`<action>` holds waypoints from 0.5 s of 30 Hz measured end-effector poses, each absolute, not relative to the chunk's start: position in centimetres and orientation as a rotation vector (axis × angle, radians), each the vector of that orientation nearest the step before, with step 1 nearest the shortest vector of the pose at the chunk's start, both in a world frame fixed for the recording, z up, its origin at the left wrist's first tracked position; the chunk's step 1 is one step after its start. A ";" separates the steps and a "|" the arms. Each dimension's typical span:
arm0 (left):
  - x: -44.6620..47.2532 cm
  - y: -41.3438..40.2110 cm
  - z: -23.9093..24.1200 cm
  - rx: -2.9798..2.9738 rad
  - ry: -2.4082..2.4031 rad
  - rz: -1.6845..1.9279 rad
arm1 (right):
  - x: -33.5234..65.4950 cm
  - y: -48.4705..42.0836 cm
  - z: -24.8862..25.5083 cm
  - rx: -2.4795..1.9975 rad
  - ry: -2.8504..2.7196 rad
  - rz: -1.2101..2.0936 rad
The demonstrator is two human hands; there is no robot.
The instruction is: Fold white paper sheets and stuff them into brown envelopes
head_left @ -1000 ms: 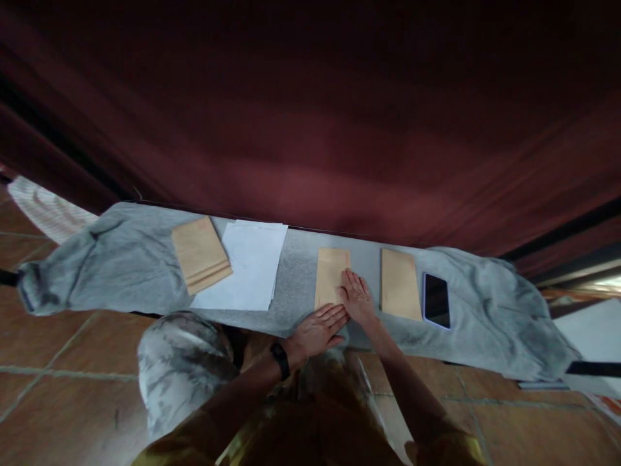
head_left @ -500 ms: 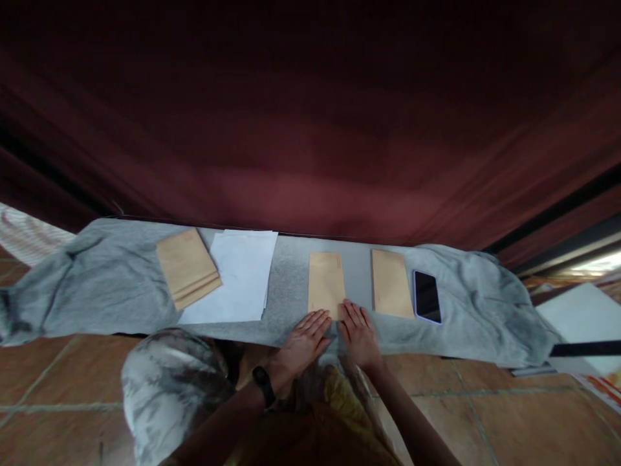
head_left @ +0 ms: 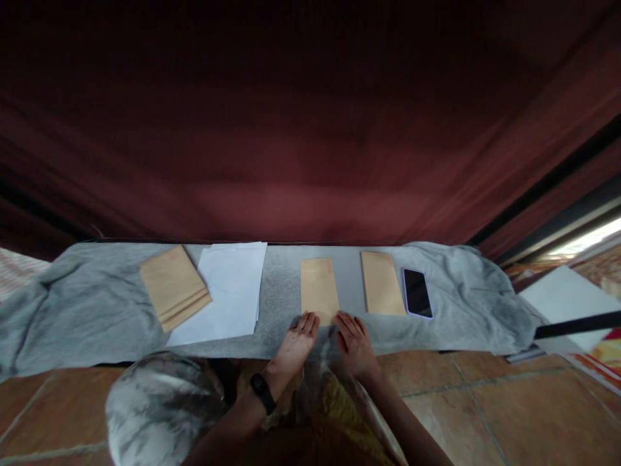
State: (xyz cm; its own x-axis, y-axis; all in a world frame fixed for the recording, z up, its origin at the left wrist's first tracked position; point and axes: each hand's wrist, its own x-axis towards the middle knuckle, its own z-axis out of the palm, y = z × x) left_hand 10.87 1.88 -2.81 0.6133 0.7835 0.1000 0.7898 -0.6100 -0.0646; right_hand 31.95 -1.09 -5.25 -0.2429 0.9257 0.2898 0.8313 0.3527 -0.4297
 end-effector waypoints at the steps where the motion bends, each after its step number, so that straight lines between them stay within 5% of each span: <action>1: 11.0 2.0 -2.6 -2.724 -1.321 -0.077 | 31.9 -1.0 -5.2 -1.536 -2.113 0.269; 10: 11.3 2.7 -1.8 -2.725 -1.356 -0.104 | 31.6 -1.6 -4.9 -1.492 -1.638 0.609; 15: 11.0 2.6 -1.7 -2.689 -1.427 -0.253 | 31.2 -1.4 -4.7 -1.480 -1.055 1.062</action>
State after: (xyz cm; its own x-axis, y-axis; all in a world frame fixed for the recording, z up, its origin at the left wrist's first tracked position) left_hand 11.00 2.58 -1.73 0.5507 0.8136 0.1862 0.8281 -0.5606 0.0003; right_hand 31.16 -1.41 -4.66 0.2368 0.9660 -0.1042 0.0970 -0.1302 -0.9867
